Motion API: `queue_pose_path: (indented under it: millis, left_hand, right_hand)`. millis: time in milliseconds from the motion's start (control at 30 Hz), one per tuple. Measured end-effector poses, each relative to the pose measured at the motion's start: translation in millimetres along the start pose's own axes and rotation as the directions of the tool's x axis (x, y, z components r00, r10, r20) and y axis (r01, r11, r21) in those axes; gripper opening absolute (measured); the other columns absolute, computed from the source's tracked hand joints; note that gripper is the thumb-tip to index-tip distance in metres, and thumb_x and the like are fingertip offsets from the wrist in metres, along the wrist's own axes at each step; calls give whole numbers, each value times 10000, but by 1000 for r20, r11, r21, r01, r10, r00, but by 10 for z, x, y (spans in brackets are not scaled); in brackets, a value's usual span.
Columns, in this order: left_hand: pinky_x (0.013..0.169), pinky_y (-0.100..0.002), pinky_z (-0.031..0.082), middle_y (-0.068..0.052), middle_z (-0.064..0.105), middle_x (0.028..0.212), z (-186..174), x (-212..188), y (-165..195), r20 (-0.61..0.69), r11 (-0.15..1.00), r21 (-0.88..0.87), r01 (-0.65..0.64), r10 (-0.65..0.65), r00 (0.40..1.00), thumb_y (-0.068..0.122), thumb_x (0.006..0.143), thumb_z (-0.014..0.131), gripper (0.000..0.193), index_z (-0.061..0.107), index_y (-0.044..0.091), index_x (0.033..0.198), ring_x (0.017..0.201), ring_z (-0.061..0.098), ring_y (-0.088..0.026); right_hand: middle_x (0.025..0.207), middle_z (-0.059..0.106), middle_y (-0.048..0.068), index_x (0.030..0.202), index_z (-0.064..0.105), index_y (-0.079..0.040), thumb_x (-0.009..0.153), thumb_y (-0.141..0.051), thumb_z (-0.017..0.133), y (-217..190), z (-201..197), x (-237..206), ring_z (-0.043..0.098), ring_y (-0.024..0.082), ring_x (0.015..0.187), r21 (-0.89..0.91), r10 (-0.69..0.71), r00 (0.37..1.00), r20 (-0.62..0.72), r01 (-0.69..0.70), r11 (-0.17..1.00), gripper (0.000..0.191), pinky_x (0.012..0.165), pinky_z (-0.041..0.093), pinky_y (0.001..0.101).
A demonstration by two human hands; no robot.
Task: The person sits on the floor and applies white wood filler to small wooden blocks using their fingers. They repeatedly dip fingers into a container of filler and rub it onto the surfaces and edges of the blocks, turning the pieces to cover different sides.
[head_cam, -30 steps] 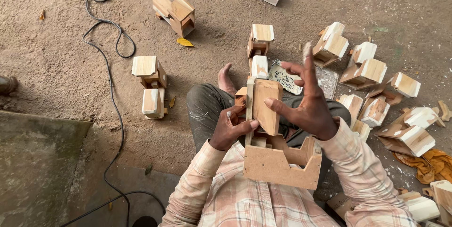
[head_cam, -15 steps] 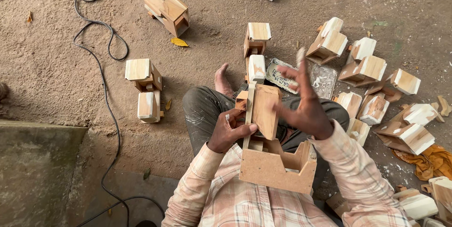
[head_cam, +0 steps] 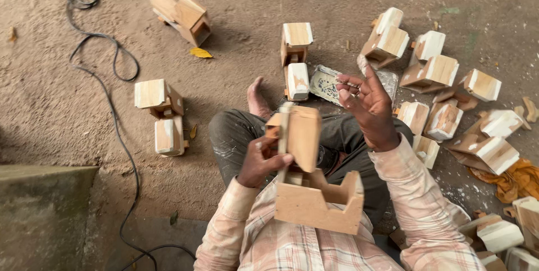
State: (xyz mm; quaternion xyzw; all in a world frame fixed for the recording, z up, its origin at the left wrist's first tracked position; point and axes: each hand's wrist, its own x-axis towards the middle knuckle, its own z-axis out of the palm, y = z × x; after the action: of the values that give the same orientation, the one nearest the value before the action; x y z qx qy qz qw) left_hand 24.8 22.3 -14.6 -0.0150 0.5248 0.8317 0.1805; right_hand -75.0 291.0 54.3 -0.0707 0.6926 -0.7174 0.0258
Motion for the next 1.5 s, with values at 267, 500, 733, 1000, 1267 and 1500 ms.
queue_pose_path:
  millis: [267, 500, 733, 1000, 1267, 1500]
  left_hand:
    - [838, -334, 608, -130, 735, 1049, -528, 4, -286, -112, 986, -163, -29, 11, 994, 251, 812, 766, 540, 657, -94, 1213, 911, 713, -182]
    - [682, -398, 623, -190, 721, 902, -879, 37, -540, -131, 953, -270, 140, -180, 975, 303, 817, 758, 539, 650, -110, 1147, 734, 720, -248]
    - [712, -324, 586, -128, 738, 944, -1180, -40, -879, -123, 972, -146, 182, -200, 972, 401, 766, 792, 627, 691, -85, 1148, 803, 697, -185]
    - [767, -310, 451, -117, 701, 1028, -1277, -224, -1104, -68, 964, -130, 233, -243, 968, 342, 775, 875, 704, 709, -125, 1275, 880, 579, -161]
    - [877, -329, 548, -128, 753, 1062, -1142, -351, -959, -103, 960, -113, 255, -267, 958, 378, 715, 850, 717, 683, -104, 1218, 967, 689, -181]
    - [867, -318, 545, -138, 751, 1057, -1174, -385, -1046, -94, 947, -167, 275, -293, 951, 328, 702, 858, 730, 663, -115, 1247, 957, 686, -180]
  right_hand:
    - [1254, 693, 81, 1553, 461, -153, 943, -111, 665, 1457, -579, 72, 640, 151, 778, -468, 125, 968, -217, -216, 857, 645, 670, 538, 322]
    - [1141, 625, 118, 1440, 626, -177, 956, -137, 672, 2334, -707, 124, 601, 327, 1065, -880, -182, 983, -17, 72, 470, 488, 943, 504, 437]
    - [1160, 542, 94, 1449, 621, -246, 880, -101, 681, 2552, -495, 345, 532, 318, 1062, -928, -50, 998, 41, 57, 369, 590, 910, 462, 459]
    - [1187, 497, 103, 1442, 632, -216, 851, -73, 708, 2776, -433, 302, 466, 315, 1135, -967, 86, 996, -7, -28, 254, 612, 928, 401, 485]
    - [1363, 455, 104, 1420, 666, -207, 848, -192, 718, 2742, -708, -280, 408, 356, 1286, -895, 144, 909, -391, -412, 171, 574, 1024, 345, 525]
    - [1685, 25, 176, 1490, 529, -166, 660, -864, 708, 2775, -699, -168, 46, 447, 1521, -864, 328, 858, -395, -468, 184, 1099, 1118, 113, 697]
